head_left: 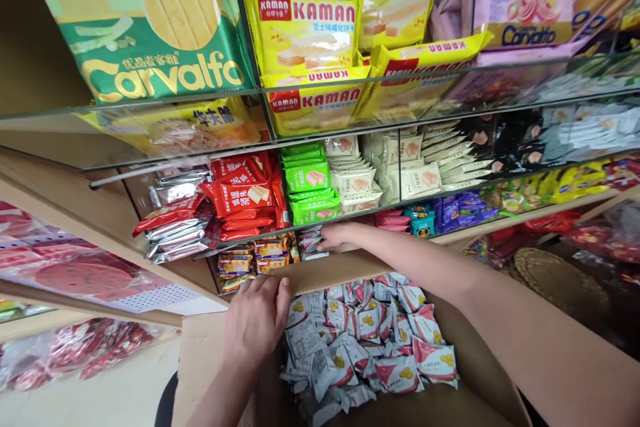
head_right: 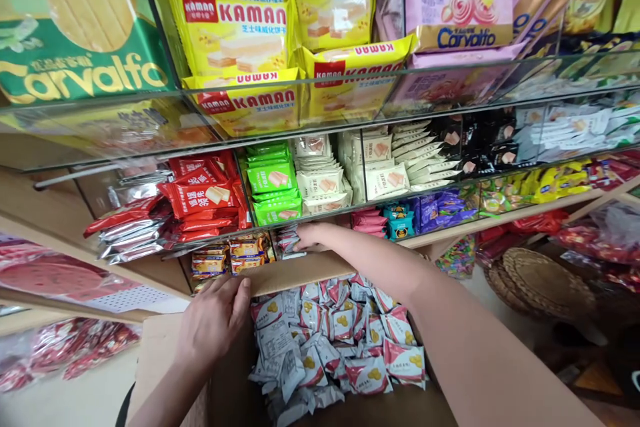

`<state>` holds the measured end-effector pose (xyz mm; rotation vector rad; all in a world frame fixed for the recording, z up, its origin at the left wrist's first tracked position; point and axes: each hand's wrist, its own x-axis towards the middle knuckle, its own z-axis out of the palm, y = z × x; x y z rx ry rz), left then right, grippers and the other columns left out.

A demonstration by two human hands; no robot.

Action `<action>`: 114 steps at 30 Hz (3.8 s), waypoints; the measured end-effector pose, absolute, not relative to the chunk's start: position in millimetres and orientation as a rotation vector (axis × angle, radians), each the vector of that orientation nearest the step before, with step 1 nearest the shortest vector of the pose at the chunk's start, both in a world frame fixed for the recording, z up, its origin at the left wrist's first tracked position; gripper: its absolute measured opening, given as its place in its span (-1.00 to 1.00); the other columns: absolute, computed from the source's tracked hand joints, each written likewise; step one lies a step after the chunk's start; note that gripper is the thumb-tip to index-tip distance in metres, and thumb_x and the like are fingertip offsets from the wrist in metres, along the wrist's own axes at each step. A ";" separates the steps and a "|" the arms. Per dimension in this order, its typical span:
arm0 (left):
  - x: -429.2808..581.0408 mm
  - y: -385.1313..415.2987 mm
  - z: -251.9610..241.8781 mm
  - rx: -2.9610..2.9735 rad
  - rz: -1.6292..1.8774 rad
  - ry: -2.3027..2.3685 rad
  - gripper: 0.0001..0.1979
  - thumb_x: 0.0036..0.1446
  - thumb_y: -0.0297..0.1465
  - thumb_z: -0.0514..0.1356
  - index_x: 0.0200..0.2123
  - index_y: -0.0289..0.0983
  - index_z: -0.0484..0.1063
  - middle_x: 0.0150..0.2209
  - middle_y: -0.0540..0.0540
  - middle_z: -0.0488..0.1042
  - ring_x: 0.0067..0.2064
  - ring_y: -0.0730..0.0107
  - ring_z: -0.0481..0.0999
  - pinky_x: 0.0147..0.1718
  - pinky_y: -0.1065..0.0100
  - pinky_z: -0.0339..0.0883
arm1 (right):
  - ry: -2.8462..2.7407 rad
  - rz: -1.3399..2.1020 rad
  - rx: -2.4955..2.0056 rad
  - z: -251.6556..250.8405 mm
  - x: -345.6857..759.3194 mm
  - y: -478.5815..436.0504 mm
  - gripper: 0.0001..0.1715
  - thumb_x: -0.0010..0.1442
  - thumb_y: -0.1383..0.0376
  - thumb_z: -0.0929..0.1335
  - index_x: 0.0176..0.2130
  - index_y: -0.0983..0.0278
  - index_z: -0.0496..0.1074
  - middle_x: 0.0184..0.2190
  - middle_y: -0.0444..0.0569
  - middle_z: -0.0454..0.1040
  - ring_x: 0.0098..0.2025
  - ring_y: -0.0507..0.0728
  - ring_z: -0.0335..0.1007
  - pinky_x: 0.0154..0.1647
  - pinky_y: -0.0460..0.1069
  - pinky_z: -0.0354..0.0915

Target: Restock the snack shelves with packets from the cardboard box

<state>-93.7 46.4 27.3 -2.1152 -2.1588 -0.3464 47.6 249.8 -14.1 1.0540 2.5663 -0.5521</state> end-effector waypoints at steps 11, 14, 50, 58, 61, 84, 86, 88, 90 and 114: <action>-98.1 49.9 21.0 -2.097 -0.304 -2.159 -0.62 0.19 -0.21 -0.13 -0.37 -0.21 0.42 -0.35 -0.06 0.49 -0.25 0.24 0.44 -0.28 0.29 0.22 | 3.631 0.009 0.882 -11.2 141.2 76.5 -0.80 0.17 0.34 0.26 -0.47 0.32 0.36 -0.30 -0.04 0.43 -0.12 0.13 0.24 0.00 0.11 0.14; -97.5 49.9 22.2 -2.094 -0.279 -2.151 -0.62 0.20 -0.22 -0.14 -0.36 -0.21 0.42 -0.34 -0.06 0.50 -0.25 0.23 0.45 -0.28 0.30 0.22 | 3.521 0.147 1.049 -62.4 149.0 72.6 -0.87 0.16 0.41 0.26 -0.31 0.33 0.40 -0.24 -0.01 0.43 -0.17 0.12 0.27 -0.09 0.06 0.21; 36.5 8.3 -14.8 -1.841 -2.201 -2.510 -0.63 0.07 -0.14 0.06 -0.62 -0.26 0.15 -0.61 0.09 0.13 -0.54 0.56 0.10 -0.57 0.51 0.09 | 2.363 -1.917 2.885 -32.7 144.6 31.0 -0.52 0.17 -0.01 0.15 -0.59 0.24 0.02 -0.66 -0.24 0.02 -0.56 -0.03 -0.05 -0.52 -0.11 -0.01; 28.3 2.2 -17.0 -1.901 -2.177 -2.469 -0.68 0.12 -0.17 0.02 -0.56 -0.25 0.22 -0.60 0.07 0.19 -0.54 0.54 0.15 -0.57 0.50 0.15 | 2.570 -2.259 2.557 -30.1 154.7 28.5 -0.62 0.20 0.01 0.14 -0.47 0.22 0.11 -0.58 -0.19 0.05 -0.53 0.00 0.04 -0.51 -0.11 0.11; 17.8 -0.4 -10.6 -2.092 -1.967 -2.287 -0.72 0.15 -0.26 -0.01 -0.55 -0.25 0.25 -0.61 0.06 0.23 -0.57 0.54 0.19 -0.60 0.51 0.14 | 2.915 -2.182 1.829 -10.1 164.9 26.0 -0.61 0.10 0.02 0.27 -0.20 0.24 0.25 -0.39 -0.08 0.27 -0.34 0.06 0.24 -0.31 -0.07 0.23; -87.9 92.2 45.9 -2.913 -0.187 -2.080 -0.61 -0.04 -0.37 0.14 -0.08 0.00 0.40 -0.07 0.02 0.49 -0.06 0.27 0.47 -0.07 0.29 0.28 | 2.858 -0.443 1.202 -1.0 102.2 224.4 -0.72 0.10 0.33 0.28 -0.14 0.34 0.34 -0.18 0.13 0.45 -0.17 0.21 0.40 -0.27 -0.03 0.24; -88.1 92.1 44.4 -2.872 -0.235 -2.112 -0.59 -0.08 -0.40 0.16 -0.09 0.01 0.41 -0.07 0.02 0.49 -0.06 0.27 0.47 -0.07 0.29 0.28 | 2.846 -0.459 1.152 -12.3 88.6 233.4 -0.69 0.07 0.29 0.31 -0.14 0.33 0.36 -0.17 0.13 0.46 -0.17 0.23 0.41 -0.28 -0.03 0.26; -87.5 91.7 42.7 -2.835 -0.288 -2.135 -0.55 -0.10 -0.44 0.15 -0.08 0.01 0.41 -0.06 0.03 0.48 -0.05 0.28 0.46 -0.06 0.29 0.28 | 2.848 -0.464 1.089 -23.2 76.7 237.6 -0.68 0.07 0.27 0.32 -0.14 0.34 0.37 -0.17 0.16 0.46 -0.17 0.25 0.41 -0.28 -0.02 0.27; -86.5 91.2 41.2 -2.810 -0.293 -2.155 -0.52 -0.12 -0.47 0.13 -0.07 0.01 0.40 -0.06 0.03 0.47 -0.04 0.27 0.45 -0.07 0.28 0.28 | 2.854 -0.470 1.016 -33.9 66.6 239.7 -0.67 0.05 0.27 0.33 -0.15 0.34 0.37 -0.19 0.16 0.47 -0.19 0.26 0.42 -0.30 -0.01 0.27; -86.3 91.8 30.0 -2.744 -0.249 -2.200 -0.49 -0.15 -0.48 0.11 -0.06 -0.02 0.40 -0.07 0.04 0.47 -0.06 0.25 0.46 -0.08 0.27 0.32 | 2.704 -0.881 1.201 -73.0 51.7 257.5 -0.62 0.03 0.26 0.34 -0.11 0.29 0.37 -0.19 0.00 0.45 -0.22 0.15 0.37 -0.37 -0.10 0.21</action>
